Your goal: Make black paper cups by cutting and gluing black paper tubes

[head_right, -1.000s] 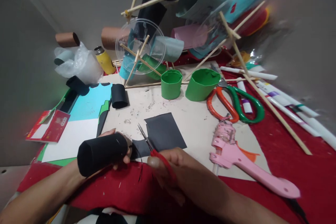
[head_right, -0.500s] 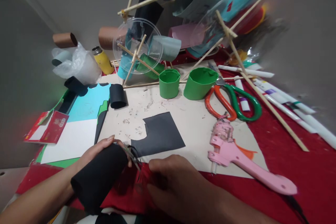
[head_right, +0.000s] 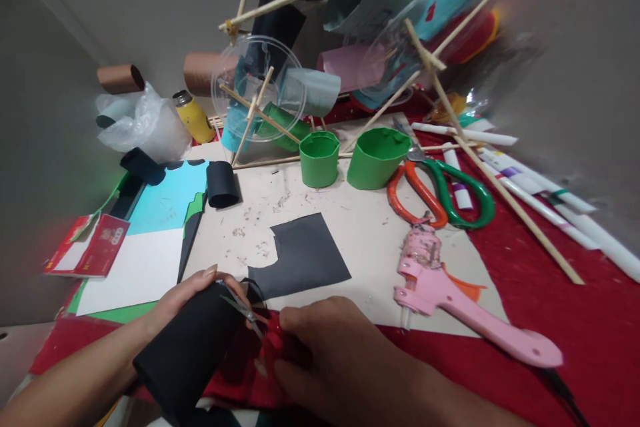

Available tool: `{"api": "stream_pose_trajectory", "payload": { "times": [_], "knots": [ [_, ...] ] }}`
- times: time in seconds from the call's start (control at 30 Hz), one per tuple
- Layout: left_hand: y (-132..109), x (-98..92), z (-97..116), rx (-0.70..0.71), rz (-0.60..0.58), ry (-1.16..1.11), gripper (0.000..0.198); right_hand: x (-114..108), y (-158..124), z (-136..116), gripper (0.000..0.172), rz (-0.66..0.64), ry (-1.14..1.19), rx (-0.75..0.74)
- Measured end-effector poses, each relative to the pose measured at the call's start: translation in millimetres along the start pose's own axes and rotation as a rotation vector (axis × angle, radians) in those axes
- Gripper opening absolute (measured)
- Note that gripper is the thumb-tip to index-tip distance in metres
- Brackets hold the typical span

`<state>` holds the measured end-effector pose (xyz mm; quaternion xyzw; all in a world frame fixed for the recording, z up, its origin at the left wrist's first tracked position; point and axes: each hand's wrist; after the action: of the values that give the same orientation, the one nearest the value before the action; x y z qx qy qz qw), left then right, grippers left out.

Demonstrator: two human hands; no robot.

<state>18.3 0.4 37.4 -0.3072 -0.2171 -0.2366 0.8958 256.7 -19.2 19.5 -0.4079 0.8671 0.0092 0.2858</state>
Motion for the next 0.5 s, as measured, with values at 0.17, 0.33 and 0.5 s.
{"api": "stream_pose_trajectory", "payload": {
  "times": [0.17,0.33,0.5],
  "knots": [
    [-0.1,0.1,-1.0,0.009,-0.009,-0.001,0.049,0.1,-0.3,0.6,0.012,0.022,-0.001,-0.005],
    [-1.6,0.8,-0.9,0.007,-0.001,-0.007,0.047,0.9,0.2,1.5,0.012,0.001,0.02,-0.017],
    [0.5,-1.5,-2.1,0.01,-0.018,-0.007,0.046,2.1,-1.4,3.6,0.011,0.029,-0.021,-0.004]
  ]
}}
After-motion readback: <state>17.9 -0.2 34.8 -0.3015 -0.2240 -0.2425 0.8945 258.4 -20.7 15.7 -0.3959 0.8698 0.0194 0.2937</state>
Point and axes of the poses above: each hand's wrist, its own y-axis towards the middle knuckle, its own x-axis out of the palm, z = x × y, and after that the axes turned 10 degrees about -y, right-handed
